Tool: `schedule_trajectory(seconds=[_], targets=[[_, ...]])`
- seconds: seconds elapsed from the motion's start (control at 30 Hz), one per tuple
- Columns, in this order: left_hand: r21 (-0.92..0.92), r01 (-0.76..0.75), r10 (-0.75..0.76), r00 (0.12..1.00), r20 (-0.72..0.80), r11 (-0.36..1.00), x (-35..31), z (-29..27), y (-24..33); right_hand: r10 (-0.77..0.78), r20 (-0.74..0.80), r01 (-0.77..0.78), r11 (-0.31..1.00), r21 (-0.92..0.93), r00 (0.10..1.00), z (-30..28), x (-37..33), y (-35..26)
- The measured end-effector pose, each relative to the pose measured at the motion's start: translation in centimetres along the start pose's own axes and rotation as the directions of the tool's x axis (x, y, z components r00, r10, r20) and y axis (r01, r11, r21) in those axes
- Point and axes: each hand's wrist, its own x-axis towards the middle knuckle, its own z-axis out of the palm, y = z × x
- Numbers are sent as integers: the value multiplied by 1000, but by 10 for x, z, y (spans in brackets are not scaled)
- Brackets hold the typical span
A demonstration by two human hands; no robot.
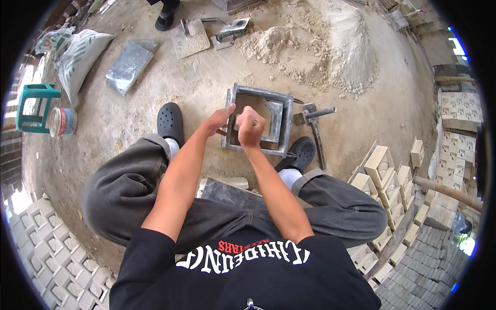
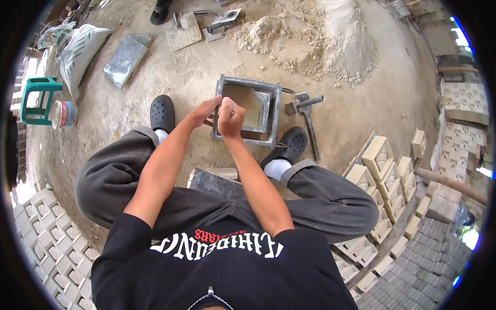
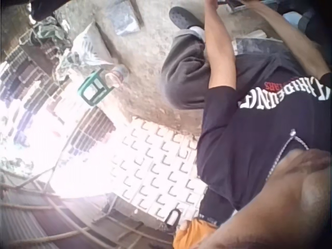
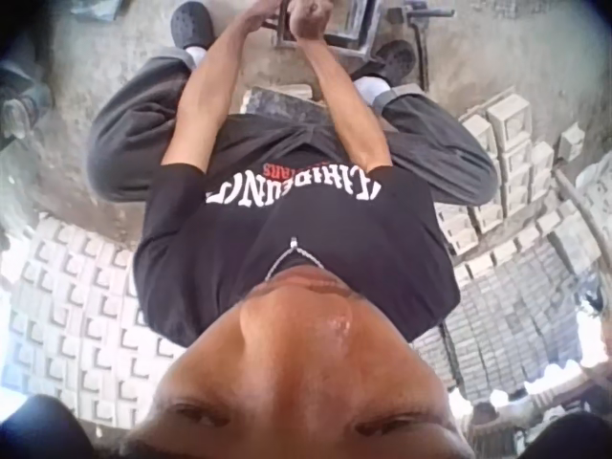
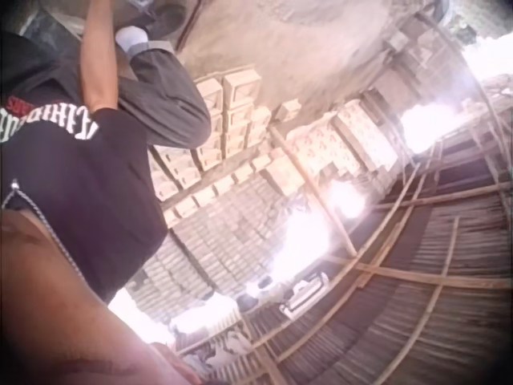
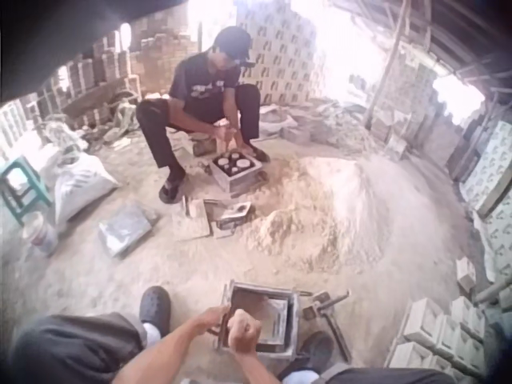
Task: The person packs a mixture into a rectangular mold by hand and with a tool, then levels and compacts it.
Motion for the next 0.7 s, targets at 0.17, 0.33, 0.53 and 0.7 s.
schedule_trajectory(seconds=[0.17, 0.33, 0.53, 0.7], targets=[[-63, 19, -18, 1000, 14, 998, -6, -2, 5, 64, -4, -63, 994, 86, 998, 0, 38, -15], [-35, 25, -26, 999, -32, 999, -10, 16, 13, -108, 23, 107, 993, 53, 994, -13, 28, 27], [-13, 59, -60, 992, -110, 998, -10, -1, -2, 54, 15, -55, 990, 130, 998, 5, 29, -24], [-39, 17, -16, 1000, 23, 999, -4, 4, 2, -49, 223, 97, 973, -210, 974, 14, 12, 3]])
